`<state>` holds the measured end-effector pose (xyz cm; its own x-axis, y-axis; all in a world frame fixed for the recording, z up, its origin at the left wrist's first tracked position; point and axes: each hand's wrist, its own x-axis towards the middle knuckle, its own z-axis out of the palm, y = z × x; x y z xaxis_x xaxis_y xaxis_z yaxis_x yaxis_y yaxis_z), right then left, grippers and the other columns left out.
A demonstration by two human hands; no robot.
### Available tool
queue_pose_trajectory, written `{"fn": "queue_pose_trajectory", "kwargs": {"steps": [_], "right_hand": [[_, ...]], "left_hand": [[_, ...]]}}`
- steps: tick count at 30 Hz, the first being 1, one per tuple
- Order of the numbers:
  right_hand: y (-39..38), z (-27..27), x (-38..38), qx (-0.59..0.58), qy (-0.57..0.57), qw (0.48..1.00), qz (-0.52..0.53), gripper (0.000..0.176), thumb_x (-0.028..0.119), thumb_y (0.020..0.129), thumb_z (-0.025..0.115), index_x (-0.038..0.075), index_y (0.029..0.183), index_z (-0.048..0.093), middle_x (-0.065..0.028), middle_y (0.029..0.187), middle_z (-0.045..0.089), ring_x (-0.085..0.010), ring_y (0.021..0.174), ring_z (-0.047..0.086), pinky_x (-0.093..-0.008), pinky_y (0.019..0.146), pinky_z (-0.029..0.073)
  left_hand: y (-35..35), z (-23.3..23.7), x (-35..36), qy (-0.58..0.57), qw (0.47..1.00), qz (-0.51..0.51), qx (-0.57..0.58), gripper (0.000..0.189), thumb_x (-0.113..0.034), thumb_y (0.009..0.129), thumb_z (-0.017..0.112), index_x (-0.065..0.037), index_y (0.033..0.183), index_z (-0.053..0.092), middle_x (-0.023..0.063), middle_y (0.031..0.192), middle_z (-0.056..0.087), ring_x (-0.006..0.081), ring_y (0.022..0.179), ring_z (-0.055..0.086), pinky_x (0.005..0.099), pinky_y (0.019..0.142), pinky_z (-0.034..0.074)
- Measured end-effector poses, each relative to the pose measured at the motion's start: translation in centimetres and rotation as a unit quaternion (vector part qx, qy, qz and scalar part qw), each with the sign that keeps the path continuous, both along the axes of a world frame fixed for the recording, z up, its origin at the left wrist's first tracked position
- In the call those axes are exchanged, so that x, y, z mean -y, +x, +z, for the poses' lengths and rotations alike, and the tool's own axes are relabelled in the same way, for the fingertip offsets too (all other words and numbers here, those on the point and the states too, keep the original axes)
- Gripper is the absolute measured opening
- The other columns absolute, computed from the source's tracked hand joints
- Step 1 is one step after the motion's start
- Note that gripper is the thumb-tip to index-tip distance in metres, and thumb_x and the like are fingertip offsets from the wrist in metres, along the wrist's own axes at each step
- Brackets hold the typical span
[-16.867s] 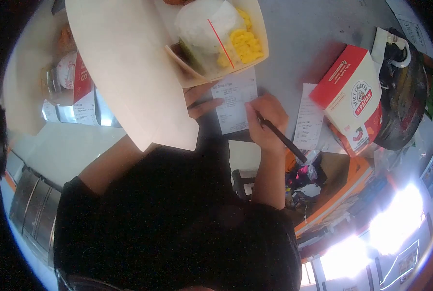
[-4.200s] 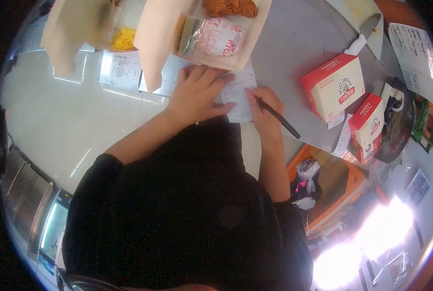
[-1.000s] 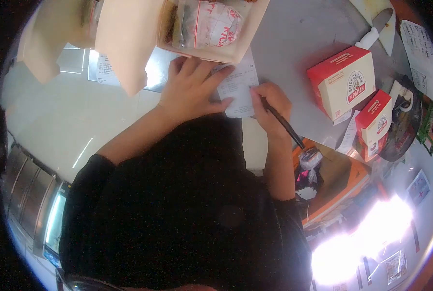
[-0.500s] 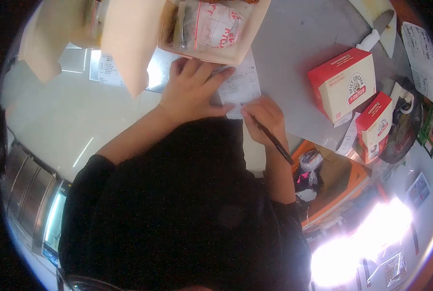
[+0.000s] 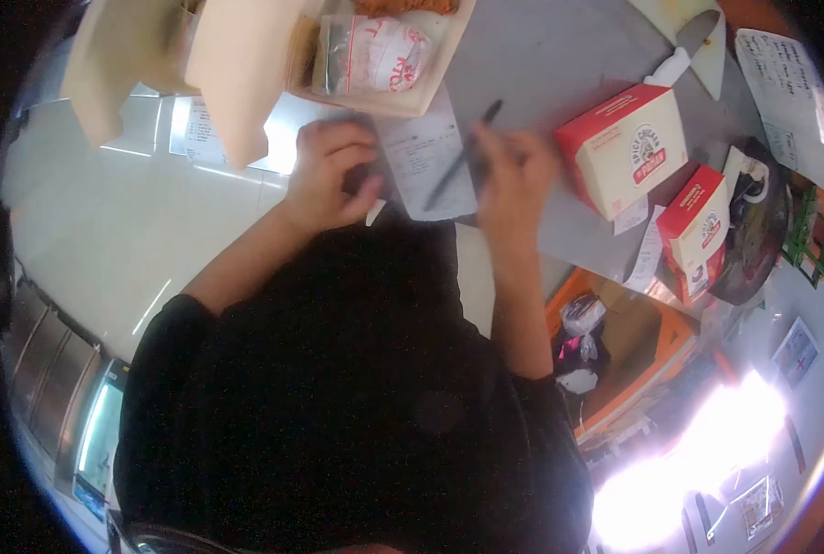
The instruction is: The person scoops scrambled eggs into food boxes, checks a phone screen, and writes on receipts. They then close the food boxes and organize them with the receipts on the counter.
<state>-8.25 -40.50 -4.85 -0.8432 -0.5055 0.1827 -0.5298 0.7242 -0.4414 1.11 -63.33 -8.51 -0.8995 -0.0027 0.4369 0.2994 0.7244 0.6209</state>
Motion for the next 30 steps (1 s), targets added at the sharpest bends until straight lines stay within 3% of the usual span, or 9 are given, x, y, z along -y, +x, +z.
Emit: {"fn": "queue_pose_trajectory", "kwargs": {"steps": [2, 4, 8, 16, 20, 22, 26, 29, 30], "right_hand": [[1.0, 1.7, 1.8, 0.031, 0.035, 0.991, 0.123, 0.036, 0.012, 0.080, 0.063, 0.018, 0.115, 0.065, -0.0066, 0.120, 0.053, -0.0284, 0.110, 0.049, -0.0448, 0.094, 0.035], [1.9, 1.5, 2.5, 0.034, 0.056, 0.989, 0.136, 0.037, 0.016, 0.079, 0.064, 0.020, 0.116, 0.064, -0.0040, 0.123, 0.053, -0.0278, 0.113, 0.048, -0.0475, 0.095, 0.034], [0.5, 1.0, 0.6, -0.013, 0.097, 0.990, 0.105, 0.040, 0.021, 0.078, 0.066, 0.021, 0.118, 0.062, -0.0007, 0.131, 0.051, -0.0265, 0.120, 0.044, -0.0537, 0.095, 0.031], [-1.8, 2.0, -2.8, -0.015, 0.096, 0.987, 0.127, 0.038, 0.021, 0.079, 0.065, 0.013, 0.116, 0.061, -0.0034, 0.131, 0.050, -0.0270, 0.118, 0.045, -0.0531, 0.094, 0.032], [-2.8, 2.0, -3.4, -0.019, 0.044, 0.993, 0.106, 0.039, 0.017, 0.081, 0.063, 0.010, 0.120, 0.059, -0.0100, 0.131, 0.049, -0.0289, 0.118, 0.046, -0.0507, 0.096, 0.034], [-4.1, 3.1, -3.0, -0.016, -0.014, 0.994, 0.109, 0.039, 0.015, 0.083, 0.061, 0.009, 0.122, 0.058, -0.0127, 0.131, 0.049, -0.0302, 0.118, 0.046, -0.0497, 0.097, 0.035], [-7.9, 10.1, 0.2, -0.061, -0.253, 0.959, 0.111, 0.033, 0.019, 0.094, 0.051, 0.003, 0.122, 0.057, -0.0181, 0.130, 0.052, -0.0335, 0.121, 0.047, -0.0424, 0.101, 0.038], [-10.4, 13.5, 3.2, 0.100, -0.238, 0.946, 0.197, 0.038, 0.026, 0.100, 0.043, -0.001, 0.120, 0.058, -0.0208, 0.124, 0.057, -0.0314, 0.118, 0.051, -0.0408, 0.099, 0.040], [-10.8, 13.7, 3.5, 0.101, -0.238, 0.945, 0.202, 0.038, 0.026, 0.100, 0.043, -0.001, 0.120, 0.058, -0.0208, 0.124, 0.057, -0.0314, 0.118, 0.051, -0.0408, 0.099, 0.040]], "left_hand": [[-0.4, 0.3, -0.3, 0.032, 0.997, 0.024, -0.067, 0.057, -0.023, 0.073, 0.074, -0.012, 0.125, 0.054, 0.0055, 0.118, 0.057, 0.0243, 0.098, 0.057, 0.0418, 0.084, 0.041], [-1.4, 1.8, -1.0, 0.032, 0.999, 0.034, -0.027, 0.053, -0.009, 0.075, 0.070, -0.011, 0.125, 0.054, 0.0078, 0.121, 0.057, 0.0255, 0.099, 0.057, 0.0393, 0.081, 0.043], [-2.8, 3.8, -2.6, -0.010, 0.999, 0.012, -0.032, 0.052, -0.010, 0.077, 0.070, -0.010, 0.126, 0.053, 0.0091, 0.119, 0.057, 0.0275, 0.099, 0.058, 0.0379, 0.077, 0.046], [2.3, 1.5, -1.1, 0.072, 0.984, 0.161, 0.036, 0.032, -0.010, 0.071, 0.081, -0.007, 0.094, 0.060, 0.0113, 0.090, 0.058, 0.0258, 0.082, 0.058, 0.0346, 0.070, 0.048], [6.1, 1.9, 0.1, 0.063, 0.985, 0.158, 0.014, 0.039, -0.011, 0.069, 0.084, -0.007, 0.099, 0.059, 0.0121, 0.094, 0.058, 0.0229, 0.081, 0.057, 0.0322, 0.065, 0.047], [6.5, 4.6, 0.1, 0.033, 0.954, 0.294, -0.057, 0.039, -0.004, 0.071, 0.080, -0.006, 0.104, 0.059, 0.0133, 0.099, 0.058, 0.0236, 0.085, 0.057, 0.0332, 0.070, 0.047], [3.1, 12.2, 3.6, -0.020, 0.930, 0.309, -0.197, 0.030, -0.011, 0.088, 0.056, -0.002, 0.117, 0.057, 0.0179, 0.120, 0.057, 0.0303, 0.105, 0.056, 0.0387, 0.093, 0.042], [-0.8, 17.7, 4.3, 0.093, 0.953, 0.272, -0.099, 0.044, -0.032, 0.095, 0.049, 0.001, 0.123, 0.056, 0.0241, 0.124, 0.057, 0.0351, 0.115, 0.055, 0.0394, 0.098, 0.040], [-1.4, 18.5, 4.5, 0.106, 0.947, 0.302, 0.028, 0.051, -0.039, 0.095, 0.049, 0.002, 0.124, 0.055, 0.0268, 0.121, 0.058, 0.0375, 0.116, 0.055, 0.0394, 0.099, 0.040]]}}
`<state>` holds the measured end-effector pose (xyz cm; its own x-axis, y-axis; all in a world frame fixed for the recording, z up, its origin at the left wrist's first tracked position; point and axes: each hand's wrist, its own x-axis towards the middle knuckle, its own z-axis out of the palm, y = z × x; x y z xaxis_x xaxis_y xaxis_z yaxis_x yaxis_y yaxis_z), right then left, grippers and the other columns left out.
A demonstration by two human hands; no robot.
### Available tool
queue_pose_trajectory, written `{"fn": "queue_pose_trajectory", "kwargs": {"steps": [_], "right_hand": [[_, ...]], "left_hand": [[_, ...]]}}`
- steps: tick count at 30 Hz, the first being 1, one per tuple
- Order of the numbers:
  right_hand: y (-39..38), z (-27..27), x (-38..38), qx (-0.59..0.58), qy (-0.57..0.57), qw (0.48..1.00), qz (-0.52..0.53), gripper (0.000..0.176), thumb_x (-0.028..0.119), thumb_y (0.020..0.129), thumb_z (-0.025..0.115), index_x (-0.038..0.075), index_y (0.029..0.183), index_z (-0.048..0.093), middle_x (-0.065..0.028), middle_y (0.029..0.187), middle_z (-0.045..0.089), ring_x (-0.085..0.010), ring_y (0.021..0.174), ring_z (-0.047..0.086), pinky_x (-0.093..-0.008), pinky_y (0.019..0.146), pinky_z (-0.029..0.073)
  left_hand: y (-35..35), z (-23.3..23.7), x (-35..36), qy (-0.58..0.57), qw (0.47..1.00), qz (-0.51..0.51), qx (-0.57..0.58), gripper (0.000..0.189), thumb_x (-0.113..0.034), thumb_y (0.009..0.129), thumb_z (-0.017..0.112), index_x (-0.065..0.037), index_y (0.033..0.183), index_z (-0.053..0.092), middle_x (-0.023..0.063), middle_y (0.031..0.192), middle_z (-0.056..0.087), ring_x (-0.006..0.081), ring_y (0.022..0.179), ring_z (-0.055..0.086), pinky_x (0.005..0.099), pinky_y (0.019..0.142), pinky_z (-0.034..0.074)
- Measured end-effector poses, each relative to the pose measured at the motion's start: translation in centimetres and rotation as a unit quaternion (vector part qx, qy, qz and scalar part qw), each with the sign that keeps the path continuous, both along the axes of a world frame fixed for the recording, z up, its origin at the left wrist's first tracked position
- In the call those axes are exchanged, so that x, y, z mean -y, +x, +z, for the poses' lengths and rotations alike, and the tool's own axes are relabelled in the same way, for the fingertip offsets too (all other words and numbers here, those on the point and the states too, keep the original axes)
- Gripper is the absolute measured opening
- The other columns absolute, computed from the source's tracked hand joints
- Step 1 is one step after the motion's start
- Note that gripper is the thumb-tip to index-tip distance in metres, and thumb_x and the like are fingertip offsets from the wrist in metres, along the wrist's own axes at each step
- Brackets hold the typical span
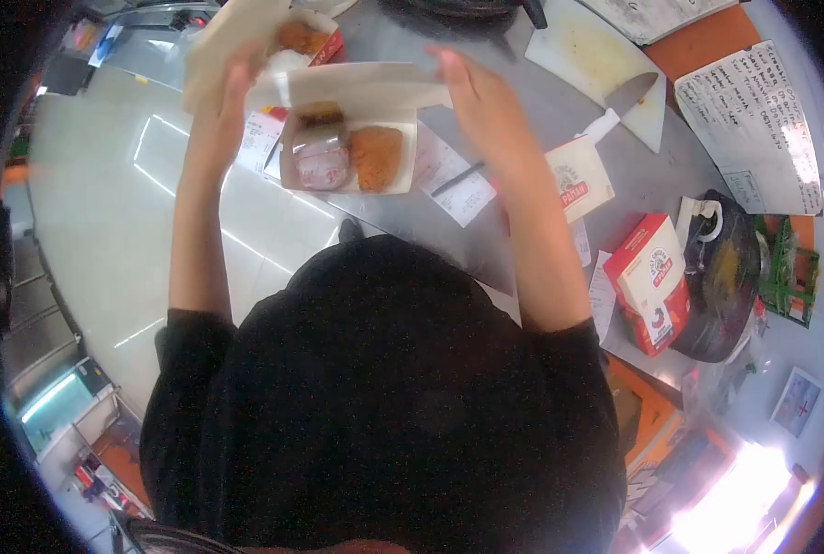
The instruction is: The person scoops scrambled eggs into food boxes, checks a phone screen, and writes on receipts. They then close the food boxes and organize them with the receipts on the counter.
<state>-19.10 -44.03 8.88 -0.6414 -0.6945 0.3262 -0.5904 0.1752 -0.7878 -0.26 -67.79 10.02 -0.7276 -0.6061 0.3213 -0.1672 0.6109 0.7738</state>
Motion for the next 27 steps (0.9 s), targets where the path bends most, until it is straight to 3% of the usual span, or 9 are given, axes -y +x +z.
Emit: {"fn": "queue_pose_trajectory", "kwargs": {"steps": [2, 5, 8, 11, 15, 17, 21, 25, 27], "right_hand": [[-0.9, 0.5, 0.5, 0.202, 0.280, 0.938, 0.044, 0.049, 0.040, 0.101, 0.041, 0.002, 0.125, 0.059, -0.0186, 0.109, 0.065, -0.0269, 0.111, 0.058, -0.0369, 0.098, 0.042], [2.6, 0.4, 1.0, 0.211, 0.381, 0.894, 0.106, 0.054, 0.041, 0.099, 0.045, -0.002, 0.132, 0.051, -0.0235, 0.117, 0.058, -0.0324, 0.114, 0.056, -0.0402, 0.097, 0.043], [7.2, -6.7, 0.8, 0.050, 0.309, 0.950, -0.001, 0.063, 0.034, 0.096, 0.054, -0.007, 0.140, 0.034, -0.0301, 0.132, 0.044, -0.0397, 0.117, 0.052, -0.0442, 0.098, 0.043], [8.2, -9.4, 0.4, 0.082, 0.206, 0.975, 0.014, 0.077, 0.024, 0.092, 0.061, -0.009, 0.145, 0.016, -0.0344, 0.143, 0.027, -0.0464, 0.125, 0.044, -0.0457, 0.104, 0.039], [6.5, -11.7, 1.4, 0.052, 0.192, 0.980, 0.010, 0.084, 0.021, 0.088, 0.065, -0.007, 0.146, 0.012, -0.0312, 0.146, 0.028, -0.0439, 0.130, 0.040, -0.0424, 0.109, 0.034], [4.4, -11.2, 2.0, 0.245, 0.133, 0.960, 0.022, 0.086, 0.023, 0.087, 0.068, -0.001, 0.148, 0.012, -0.0278, 0.145, 0.033, -0.0385, 0.133, 0.038, -0.0398, 0.111, 0.030], [1.4, -9.8, 2.1, 0.323, 0.140, 0.936, 0.015, 0.097, 0.031, 0.079, 0.076, 0.009, 0.150, 0.013, -0.0258, 0.141, 0.041, -0.0329, 0.126, 0.047, -0.0410, 0.103, 0.039], [-0.1, -9.5, 2.2, 0.302, 0.180, 0.936, 0.012, 0.100, 0.034, 0.076, 0.079, 0.008, 0.149, 0.016, -0.0260, 0.137, 0.045, -0.0335, 0.121, 0.052, -0.0401, 0.099, 0.043], [-0.3, -9.8, 2.1, 0.213, 0.194, 0.958, 0.012, 0.096, 0.040, 0.077, 0.077, 0.007, 0.148, 0.022, -0.0250, 0.131, 0.050, -0.0335, 0.117, 0.054, -0.0387, 0.096, 0.045]], "left_hand": [[0.1, 0.2, 0.0, 0.049, 0.992, 0.021, 0.116, 0.058, -0.046, 0.095, 0.048, 0.003, 0.126, 0.055, 0.0295, 0.119, 0.059, 0.0399, 0.117, 0.055, 0.0395, 0.100, 0.040], [1.1, -3.3, -1.1, 0.078, 0.941, 0.006, 0.329, 0.072, -0.058, 0.092, 0.047, 0.004, 0.129, 0.051, 0.0336, 0.115, 0.058, 0.0445, 0.113, 0.055, 0.0434, 0.098, 0.042], [2.6, -8.0, -3.5, -0.018, 0.918, 0.007, 0.395, 0.080, -0.058, 0.090, 0.053, 0.007, 0.136, 0.039, 0.0365, 0.120, 0.055, 0.0464, 0.114, 0.054, 0.0466, 0.097, 0.043], [3.3, -13.8, -3.4, 0.091, 0.976, -0.004, 0.198, 0.079, -0.040, 0.087, 0.067, 0.009, 0.138, 0.031, 0.0355, 0.122, 0.053, 0.0465, 0.114, 0.054, 0.0464, 0.097, 0.044], [2.1, -14.1, -3.8, 0.099, 0.987, 0.003, 0.122, 0.079, -0.040, 0.086, 0.068, 0.008, 0.137, 0.032, 0.0332, 0.123, 0.054, 0.0456, 0.115, 0.054, 0.0458, 0.097, 0.044], [1.1, -13.2, -3.2, 0.060, 0.991, 0.005, 0.119, 0.080, -0.038, 0.083, 0.071, 0.007, 0.138, 0.032, 0.0307, 0.125, 0.054, 0.0442, 0.114, 0.055, 0.0455, 0.097, 0.044], [-0.6, -11.1, -3.1, 0.003, 0.971, 0.051, 0.236, 0.085, -0.039, 0.079, 0.075, 0.008, 0.137, 0.033, 0.0296, 0.126, 0.054, 0.0444, 0.110, 0.057, 0.0478, 0.093, 0.046], [-1.0, -12.8, -1.7, -0.020, 0.988, 0.026, 0.150, 0.091, -0.047, 0.078, 0.074, 0.010, 0.135, 0.033, 0.0313, 0.121, 0.057, 0.0437, 0.109, 0.059, 0.0482, 0.094, 0.045], [-1.3, -10.2, -1.6, 0.068, 0.947, 0.070, 0.307, 0.091, -0.053, 0.078, 0.071, 0.011, 0.132, 0.036, 0.0321, 0.115, 0.060, 0.0410, 0.109, 0.060, 0.0461, 0.095, 0.045]]}}
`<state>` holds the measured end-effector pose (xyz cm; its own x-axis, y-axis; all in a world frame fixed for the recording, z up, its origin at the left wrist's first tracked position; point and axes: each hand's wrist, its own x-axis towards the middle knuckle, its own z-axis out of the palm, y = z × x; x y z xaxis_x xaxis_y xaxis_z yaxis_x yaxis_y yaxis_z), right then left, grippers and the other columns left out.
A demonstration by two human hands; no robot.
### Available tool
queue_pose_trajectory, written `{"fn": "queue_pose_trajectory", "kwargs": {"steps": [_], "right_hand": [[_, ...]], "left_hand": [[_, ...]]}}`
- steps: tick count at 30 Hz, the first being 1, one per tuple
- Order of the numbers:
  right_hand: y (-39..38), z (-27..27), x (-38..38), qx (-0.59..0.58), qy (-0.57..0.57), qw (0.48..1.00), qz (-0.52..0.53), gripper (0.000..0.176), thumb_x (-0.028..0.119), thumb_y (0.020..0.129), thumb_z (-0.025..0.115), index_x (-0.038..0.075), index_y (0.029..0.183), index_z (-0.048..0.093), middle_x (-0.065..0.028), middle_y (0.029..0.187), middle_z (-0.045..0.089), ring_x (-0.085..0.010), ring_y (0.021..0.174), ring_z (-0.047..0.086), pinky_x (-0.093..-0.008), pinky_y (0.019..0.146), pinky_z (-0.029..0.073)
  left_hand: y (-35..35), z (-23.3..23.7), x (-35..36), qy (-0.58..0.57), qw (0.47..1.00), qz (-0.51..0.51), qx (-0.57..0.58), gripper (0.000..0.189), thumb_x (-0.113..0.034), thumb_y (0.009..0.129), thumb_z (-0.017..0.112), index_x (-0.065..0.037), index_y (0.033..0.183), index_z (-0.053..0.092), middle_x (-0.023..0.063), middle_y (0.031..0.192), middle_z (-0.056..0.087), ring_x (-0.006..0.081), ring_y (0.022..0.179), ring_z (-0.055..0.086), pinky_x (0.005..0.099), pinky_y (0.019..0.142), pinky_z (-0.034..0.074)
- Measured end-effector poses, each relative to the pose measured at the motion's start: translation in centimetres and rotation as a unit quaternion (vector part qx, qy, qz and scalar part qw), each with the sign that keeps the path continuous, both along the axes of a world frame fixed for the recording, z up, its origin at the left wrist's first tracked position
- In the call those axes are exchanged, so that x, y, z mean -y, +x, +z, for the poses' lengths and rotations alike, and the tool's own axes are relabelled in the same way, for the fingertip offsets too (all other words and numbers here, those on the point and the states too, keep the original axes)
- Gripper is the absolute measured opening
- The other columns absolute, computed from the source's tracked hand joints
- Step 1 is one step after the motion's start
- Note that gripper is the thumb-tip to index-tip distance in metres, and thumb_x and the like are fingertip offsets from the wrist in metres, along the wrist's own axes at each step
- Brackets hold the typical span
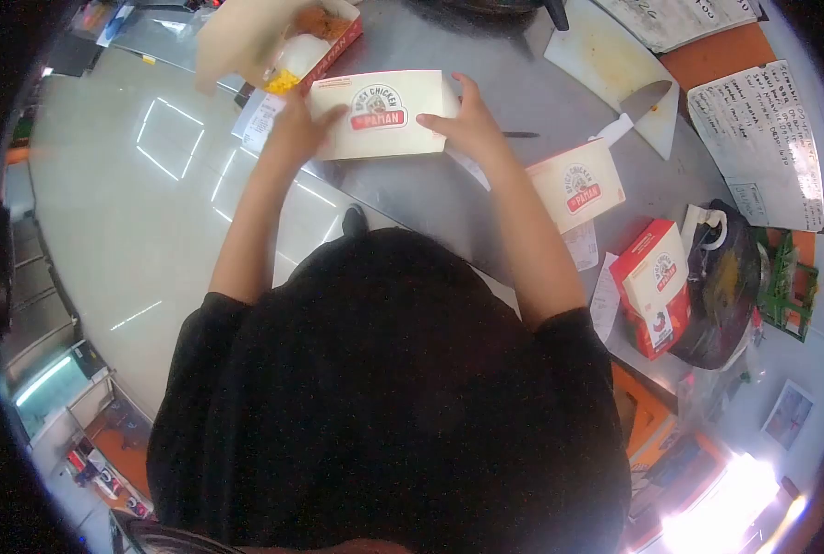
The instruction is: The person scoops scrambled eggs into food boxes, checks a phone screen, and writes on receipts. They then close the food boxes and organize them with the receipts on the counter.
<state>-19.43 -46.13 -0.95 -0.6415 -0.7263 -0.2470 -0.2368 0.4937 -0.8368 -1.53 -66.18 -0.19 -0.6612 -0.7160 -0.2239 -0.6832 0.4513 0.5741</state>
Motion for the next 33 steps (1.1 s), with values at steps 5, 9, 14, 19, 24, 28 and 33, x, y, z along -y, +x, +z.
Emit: {"fn": "queue_pose_trajectory", "kwargs": {"steps": [5, 9, 14, 19, 24, 28, 33], "right_hand": [[-3.4, 2.7, 0.9, -0.009, 0.100, 0.994, 0.038, 0.088, 0.051, 0.082, 0.068, 0.007, 0.147, 0.027, -0.0225, 0.121, 0.056, -0.0291, 0.111, 0.057, -0.0356, 0.093, 0.046], [-3.4, 3.6, 1.7, -0.032, 0.165, 0.979, 0.115, 0.076, 0.049, 0.090, 0.059, 0.011, 0.148, 0.027, -0.0204, 0.118, 0.059, -0.0248, 0.108, 0.057, -0.0325, 0.092, 0.044], [-0.2, 1.1, 0.4, -0.036, 0.118, 0.986, 0.116, 0.062, 0.038, 0.098, 0.049, 0.012, 0.149, 0.025, -0.0260, 0.124, 0.057, -0.0346, 0.113, 0.056, -0.0388, 0.098, 0.041], [1.2, 0.4, -0.2, -0.001, 0.106, 0.992, 0.072, 0.060, 0.032, 0.095, 0.053, 0.015, 0.148, 0.030, -0.0275, 0.135, 0.048, -0.0412, 0.124, 0.048, -0.0436, 0.104, 0.037], [1.4, 2.4, -0.8, -0.378, 0.019, 0.880, 0.285, 0.068, 0.035, 0.083, 0.066, 0.022, 0.145, 0.040, -0.0118, 0.156, 0.025, -0.0343, 0.143, 0.023, -0.0443, 0.113, 0.029], [1.0, 1.0, -0.7, -0.399, 0.033, 0.862, 0.310, 0.072, 0.039, 0.080, 0.068, 0.023, 0.144, 0.041, -0.0118, 0.156, 0.022, -0.0352, 0.143, 0.021, -0.0457, 0.113, 0.029], [1.2, 0.9, -0.7, -0.401, -0.033, 0.858, 0.319, 0.070, 0.037, 0.079, 0.069, 0.023, 0.142, 0.044, -0.0115, 0.155, 0.024, -0.0379, 0.143, 0.021, -0.0454, 0.113, 0.031]], "left_hand": [[-1.8, 1.6, 3.6, 0.038, 0.998, -0.024, 0.047, 0.075, -0.054, 0.085, 0.059, 0.008, 0.126, 0.048, 0.0241, 0.111, 0.065, 0.0322, 0.104, 0.064, 0.0379, 0.088, 0.049], [-2.0, 2.8, 3.4, 0.093, 0.991, -0.067, 0.074, 0.081, -0.057, 0.081, 0.061, 0.010, 0.126, 0.046, 0.0304, 0.105, 0.065, 0.0376, 0.103, 0.065, 0.0398, 0.089, 0.050], [-0.2, 0.6, 0.1, -0.013, 0.998, -0.037, -0.045, 0.069, -0.041, 0.085, 0.067, 0.004, 0.132, 0.044, 0.0292, 0.112, 0.062, 0.0411, 0.105, 0.062, 0.0427, 0.090, 0.048], [1.3, 0.6, -1.7, 0.068, 0.994, 0.004, -0.085, 0.064, -0.033, 0.088, 0.066, -0.002, 0.138, 0.041, 0.0239, 0.128, 0.056, 0.0399, 0.111, 0.059, 0.0415, 0.093, 0.047], [1.7, 0.6, -1.1, -0.256, 0.927, -0.228, -0.152, 0.070, -0.045, 0.087, 0.062, -0.012, 0.143, 0.038, 0.0177, 0.146, 0.039, 0.0320, 0.133, 0.040, 0.0461, 0.105, 0.038], [1.6, -0.7, -0.6, -0.250, 0.887, -0.374, -0.104, 0.082, -0.056, 0.083, 0.058, -0.015, 0.148, 0.031, 0.0156, 0.154, 0.027, 0.0362, 0.143, 0.022, 0.0573, 0.113, 0.022], [1.3, -0.8, -0.5, -0.230, 0.880, -0.402, -0.108, 0.083, -0.047, 0.080, 0.066, -0.018, 0.148, 0.031, 0.0158, 0.156, 0.023, 0.0433, 0.143, 0.017, 0.0556, 0.115, 0.019]]}}
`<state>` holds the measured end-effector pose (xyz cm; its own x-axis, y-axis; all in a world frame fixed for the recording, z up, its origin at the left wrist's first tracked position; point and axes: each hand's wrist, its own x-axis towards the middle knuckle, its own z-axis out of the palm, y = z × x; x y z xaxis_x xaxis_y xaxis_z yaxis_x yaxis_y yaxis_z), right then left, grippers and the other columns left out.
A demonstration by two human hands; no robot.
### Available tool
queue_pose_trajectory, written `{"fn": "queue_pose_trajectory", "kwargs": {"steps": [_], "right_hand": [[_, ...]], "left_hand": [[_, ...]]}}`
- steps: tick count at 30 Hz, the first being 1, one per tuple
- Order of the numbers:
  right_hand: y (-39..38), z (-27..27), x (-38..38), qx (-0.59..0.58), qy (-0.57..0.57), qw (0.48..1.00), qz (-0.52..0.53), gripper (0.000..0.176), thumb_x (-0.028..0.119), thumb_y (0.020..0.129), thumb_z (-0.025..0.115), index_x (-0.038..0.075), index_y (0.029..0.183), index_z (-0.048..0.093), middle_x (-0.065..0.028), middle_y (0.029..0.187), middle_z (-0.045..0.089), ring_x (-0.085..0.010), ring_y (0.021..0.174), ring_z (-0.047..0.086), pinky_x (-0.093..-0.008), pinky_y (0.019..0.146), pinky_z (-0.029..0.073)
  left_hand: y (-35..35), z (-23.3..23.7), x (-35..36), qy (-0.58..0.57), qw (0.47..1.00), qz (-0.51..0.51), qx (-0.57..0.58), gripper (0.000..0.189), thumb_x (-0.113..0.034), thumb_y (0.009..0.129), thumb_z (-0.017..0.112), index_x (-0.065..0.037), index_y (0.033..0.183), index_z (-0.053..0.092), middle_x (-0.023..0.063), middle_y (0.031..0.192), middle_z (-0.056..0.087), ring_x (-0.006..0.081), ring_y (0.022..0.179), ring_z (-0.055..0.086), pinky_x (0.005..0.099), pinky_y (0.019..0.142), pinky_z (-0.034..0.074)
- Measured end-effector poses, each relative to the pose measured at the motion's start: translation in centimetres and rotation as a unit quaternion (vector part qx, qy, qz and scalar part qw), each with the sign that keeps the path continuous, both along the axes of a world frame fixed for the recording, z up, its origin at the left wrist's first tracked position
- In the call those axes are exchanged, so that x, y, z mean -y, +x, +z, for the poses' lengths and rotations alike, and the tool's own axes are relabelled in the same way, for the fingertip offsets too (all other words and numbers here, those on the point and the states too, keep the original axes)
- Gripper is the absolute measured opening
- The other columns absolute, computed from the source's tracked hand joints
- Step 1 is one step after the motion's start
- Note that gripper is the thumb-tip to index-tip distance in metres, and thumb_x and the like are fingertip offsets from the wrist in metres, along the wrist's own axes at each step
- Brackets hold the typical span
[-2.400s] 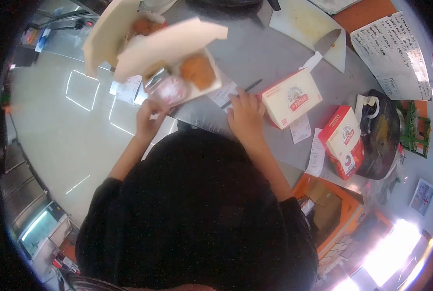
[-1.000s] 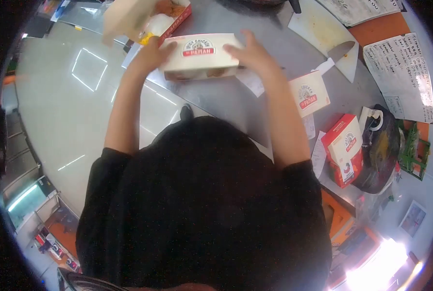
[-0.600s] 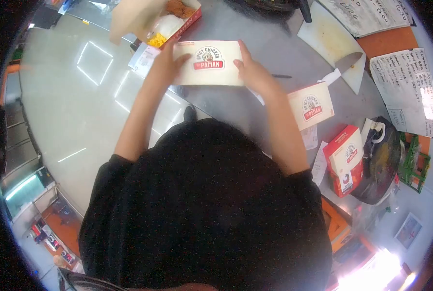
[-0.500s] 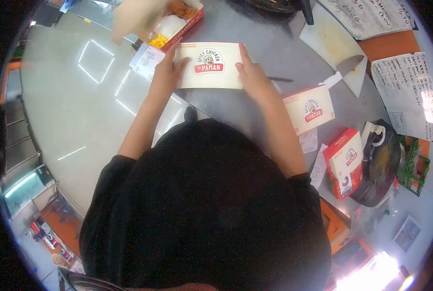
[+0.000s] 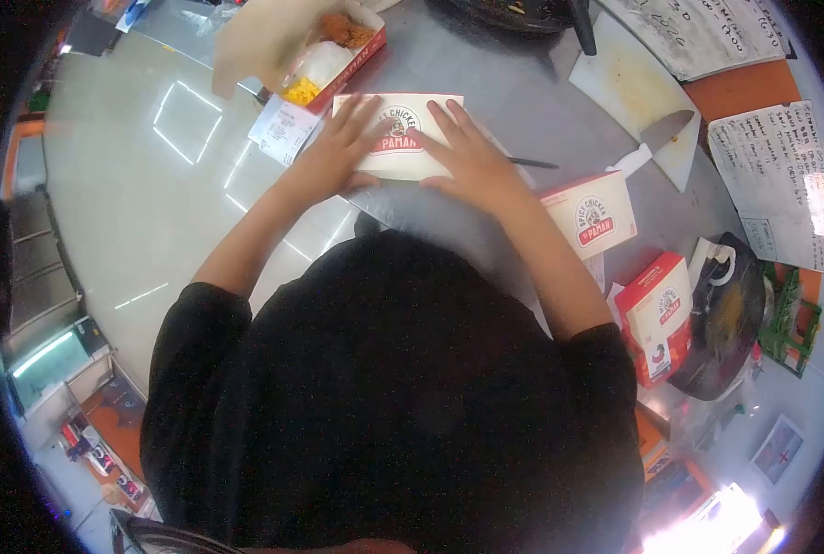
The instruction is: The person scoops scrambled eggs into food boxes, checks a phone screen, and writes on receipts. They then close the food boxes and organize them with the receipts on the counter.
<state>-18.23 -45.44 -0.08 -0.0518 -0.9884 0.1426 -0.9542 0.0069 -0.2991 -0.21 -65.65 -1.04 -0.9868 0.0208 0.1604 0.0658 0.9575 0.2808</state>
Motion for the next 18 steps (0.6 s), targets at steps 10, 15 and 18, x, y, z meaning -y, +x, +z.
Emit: {"fn": "queue_pose_trajectory", "kwargs": {"steps": [10, 15, 18], "right_hand": [[0.6, 0.0, 0.5, -0.052, 0.008, 0.998, -0.016, 0.065, 0.021, 0.079, 0.070, 0.024, 0.139, 0.046, -0.0108, 0.150, 0.035, -0.0382, 0.140, 0.027, -0.0415, 0.111, 0.036], [0.9, -2.3, -0.1, -0.034, 0.000, 0.999, -0.033, 0.066, 0.027, 0.084, 0.067, 0.019, 0.144, 0.041, -0.0114, 0.156, 0.025, -0.0375, 0.143, 0.021, -0.0518, 0.112, 0.027], [0.6, 0.0, -2.0, 0.092, -0.098, 0.989, -0.052, 0.065, 0.028, 0.081, 0.070, 0.015, 0.140, 0.046, -0.0144, 0.157, 0.023, -0.0355, 0.143, 0.022, -0.0538, 0.112, 0.023]], "left_hand": [[-0.2, 0.4, 0.6, 0.008, 0.999, -0.018, 0.031, 0.069, -0.028, 0.082, 0.067, -0.025, 0.145, 0.038, 0.0119, 0.153, 0.031, 0.0382, 0.143, 0.022, 0.0550, 0.112, 0.028], [0.9, 0.4, 0.9, -0.071, 0.994, -0.081, 0.010, 0.059, -0.062, 0.089, 0.039, -0.035, 0.142, 0.043, 0.0007, 0.154, 0.032, 0.0301, 0.143, 0.026, 0.0678, 0.111, 0.006], [0.9, -0.7, -0.2, -0.031, 0.992, -0.100, -0.077, 0.054, -0.039, 0.082, 0.065, -0.035, 0.135, 0.052, -0.0002, 0.149, 0.042, 0.0318, 0.139, 0.034, 0.0664, 0.111, 0.013]]}}
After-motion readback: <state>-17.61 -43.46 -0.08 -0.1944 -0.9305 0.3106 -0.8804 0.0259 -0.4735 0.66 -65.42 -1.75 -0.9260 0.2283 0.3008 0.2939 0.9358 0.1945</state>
